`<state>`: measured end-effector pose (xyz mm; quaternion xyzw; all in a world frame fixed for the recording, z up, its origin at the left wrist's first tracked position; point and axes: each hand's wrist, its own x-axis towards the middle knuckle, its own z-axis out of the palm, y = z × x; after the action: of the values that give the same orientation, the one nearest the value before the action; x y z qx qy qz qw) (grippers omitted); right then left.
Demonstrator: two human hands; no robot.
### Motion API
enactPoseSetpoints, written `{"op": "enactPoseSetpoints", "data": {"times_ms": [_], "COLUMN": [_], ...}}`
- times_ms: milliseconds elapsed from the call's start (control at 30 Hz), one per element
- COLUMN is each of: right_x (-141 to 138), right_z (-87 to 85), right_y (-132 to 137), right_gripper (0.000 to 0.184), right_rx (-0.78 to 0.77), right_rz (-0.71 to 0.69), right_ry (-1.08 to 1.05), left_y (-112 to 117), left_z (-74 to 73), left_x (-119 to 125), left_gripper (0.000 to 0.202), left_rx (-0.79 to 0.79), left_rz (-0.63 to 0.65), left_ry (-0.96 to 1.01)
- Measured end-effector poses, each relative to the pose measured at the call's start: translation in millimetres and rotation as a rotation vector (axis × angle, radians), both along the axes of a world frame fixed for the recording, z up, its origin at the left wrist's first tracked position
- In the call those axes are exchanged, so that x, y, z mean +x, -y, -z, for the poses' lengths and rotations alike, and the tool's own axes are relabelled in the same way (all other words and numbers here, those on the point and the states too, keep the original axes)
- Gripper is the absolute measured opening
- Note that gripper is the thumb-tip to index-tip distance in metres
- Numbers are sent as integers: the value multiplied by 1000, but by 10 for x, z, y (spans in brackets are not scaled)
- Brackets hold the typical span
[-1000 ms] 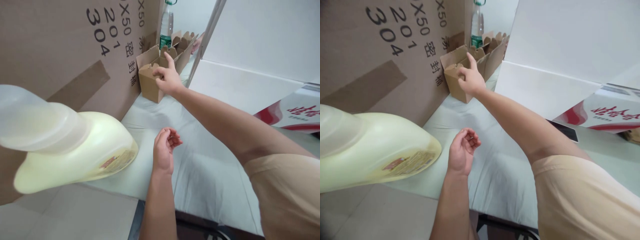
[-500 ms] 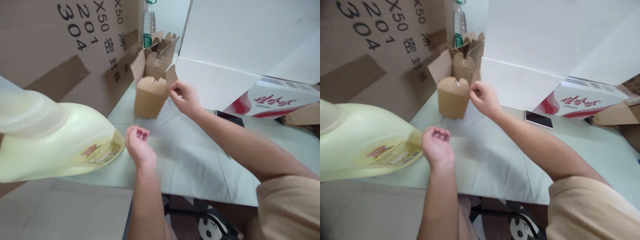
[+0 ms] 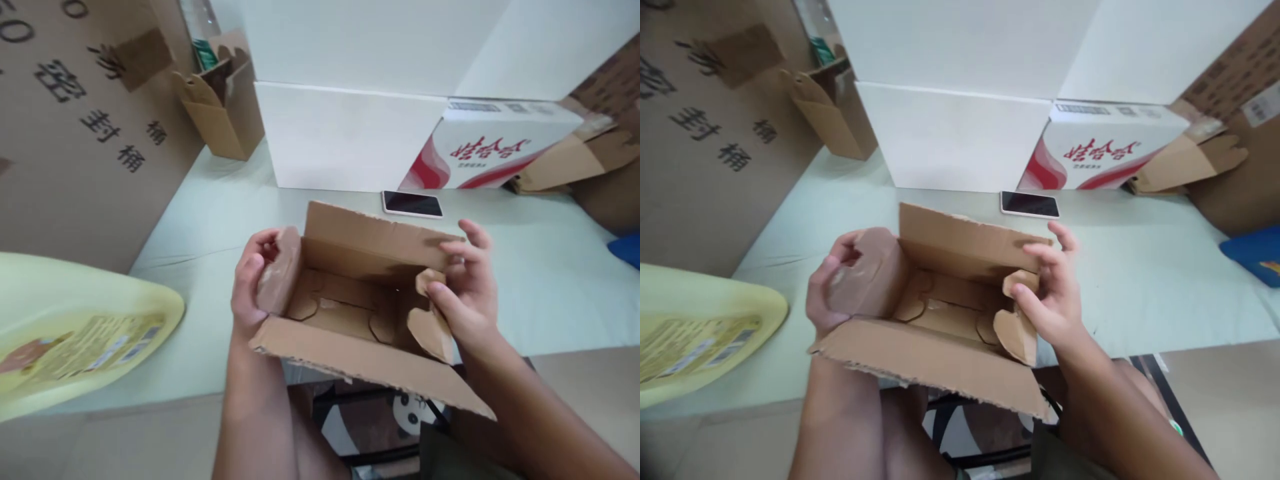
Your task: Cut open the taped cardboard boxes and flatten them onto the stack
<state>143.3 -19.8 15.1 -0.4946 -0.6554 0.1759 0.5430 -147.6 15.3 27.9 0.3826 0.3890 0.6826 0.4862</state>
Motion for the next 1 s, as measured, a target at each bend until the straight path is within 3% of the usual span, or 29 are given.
{"op": "enactPoseSetpoints", "data": {"times_ms": [67,167,233,300,367,467,633,833,1000], "right_x": [-8,21,55,85,107,130,146,122,98], "right_z": [24,23,42,82,130,182,199,209,195], "right_y": [22,58,65,56,44,45,61,51,59], "right_gripper": [59,83,71,36,16,24,47,49,64], "right_rx": [-131,-376,-425,-372,-305,-249,-267,-175,-17], "right_rz": [-33,-136,-166,-178,-196,-248,-312,-225,-208], "right_ry": [-202,-471,-563,-569,-535,-496,-494,-348,-344], "left_y": [-9,-7,14,35,38,-12,-138,-136,-120], "left_z": [-11,-20,-21,-17,-5,20,56,38,53], "left_x": [8,-1,14,57,114,166,93,96,100], "left_gripper": [51,43,40,41,48,50,11,31,23], "left_rx": [-26,-61,-124,-138,-99,-16,-8,32,49], "left_rz": [156,251,355,378,310,213,227,103,-100], "left_ry": [-102,-191,-216,-182,-94,-20,-280,-314,-280]}}
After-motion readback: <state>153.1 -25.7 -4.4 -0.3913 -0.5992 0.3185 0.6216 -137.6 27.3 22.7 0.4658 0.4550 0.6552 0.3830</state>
